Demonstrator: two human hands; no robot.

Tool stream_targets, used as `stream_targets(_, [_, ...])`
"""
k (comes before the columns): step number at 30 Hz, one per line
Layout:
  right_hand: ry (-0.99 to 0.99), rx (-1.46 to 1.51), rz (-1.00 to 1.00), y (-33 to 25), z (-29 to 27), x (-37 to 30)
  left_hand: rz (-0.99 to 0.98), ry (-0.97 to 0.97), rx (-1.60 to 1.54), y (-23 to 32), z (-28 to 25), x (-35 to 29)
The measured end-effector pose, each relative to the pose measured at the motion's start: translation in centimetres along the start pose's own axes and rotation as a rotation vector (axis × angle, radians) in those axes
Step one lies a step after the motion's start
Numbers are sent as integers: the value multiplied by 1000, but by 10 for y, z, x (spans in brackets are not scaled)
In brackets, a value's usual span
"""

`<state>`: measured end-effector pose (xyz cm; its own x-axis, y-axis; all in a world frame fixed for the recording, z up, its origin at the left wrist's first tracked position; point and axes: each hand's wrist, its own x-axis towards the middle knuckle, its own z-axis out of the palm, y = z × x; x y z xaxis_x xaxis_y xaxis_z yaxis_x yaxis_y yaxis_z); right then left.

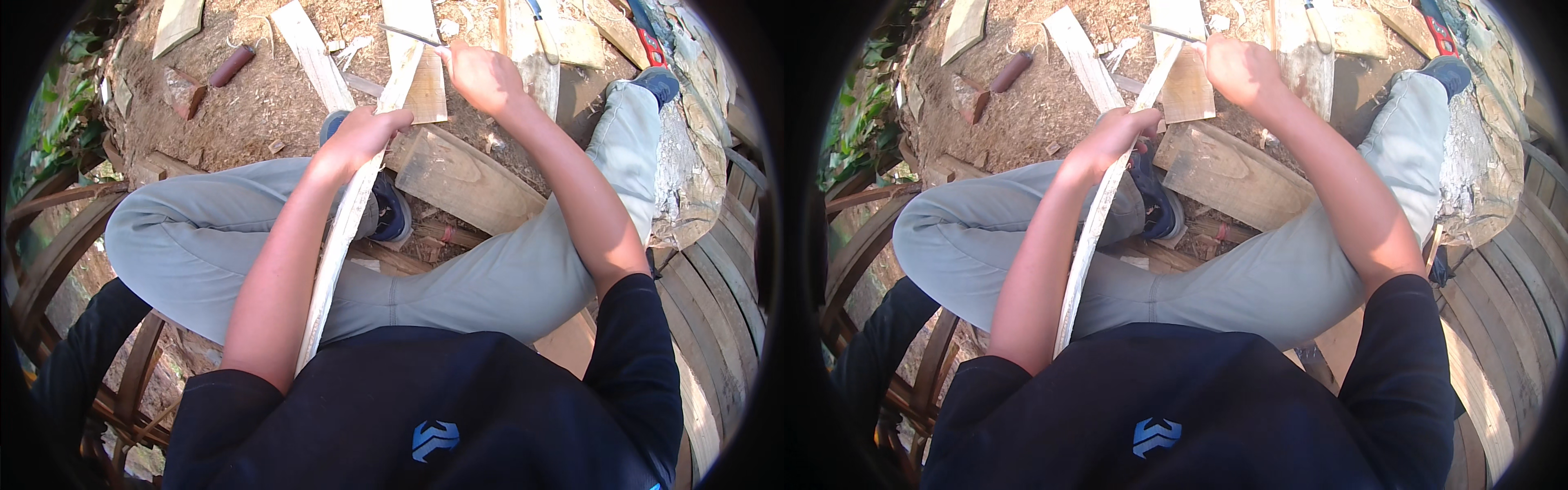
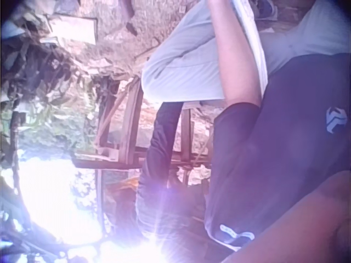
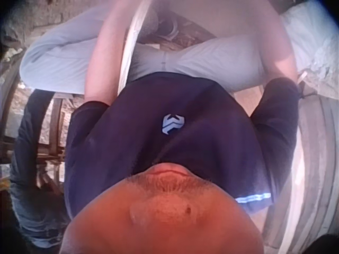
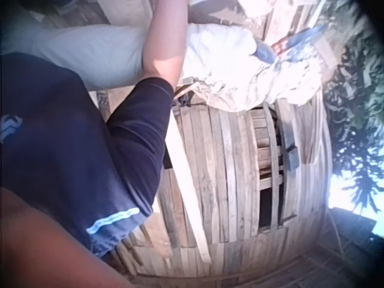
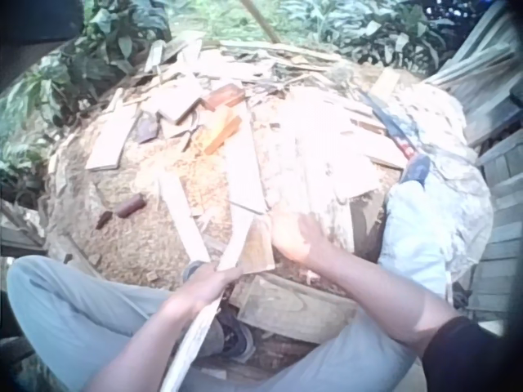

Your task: The person sits on the ground and uses a chisel to shave thin strips from a piece of wood held between their legs. They repeatedly scrape the tool along the wood's surface to remove shavings.

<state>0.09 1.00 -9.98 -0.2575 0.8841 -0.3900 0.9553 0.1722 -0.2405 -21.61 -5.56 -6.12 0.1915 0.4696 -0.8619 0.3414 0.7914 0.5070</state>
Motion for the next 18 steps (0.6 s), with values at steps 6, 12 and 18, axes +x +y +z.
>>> stream_targets(6, [-48,-95,8,31,12,21,22,-40,46,-3,8,0])
stream_targets(12, [0,51,102,11,-46,2,28,-67,40,-14,3,2])
stream_targets(18, [-183,191,44,4,-46,-59,-53,-84,-15,6,-9,-17])
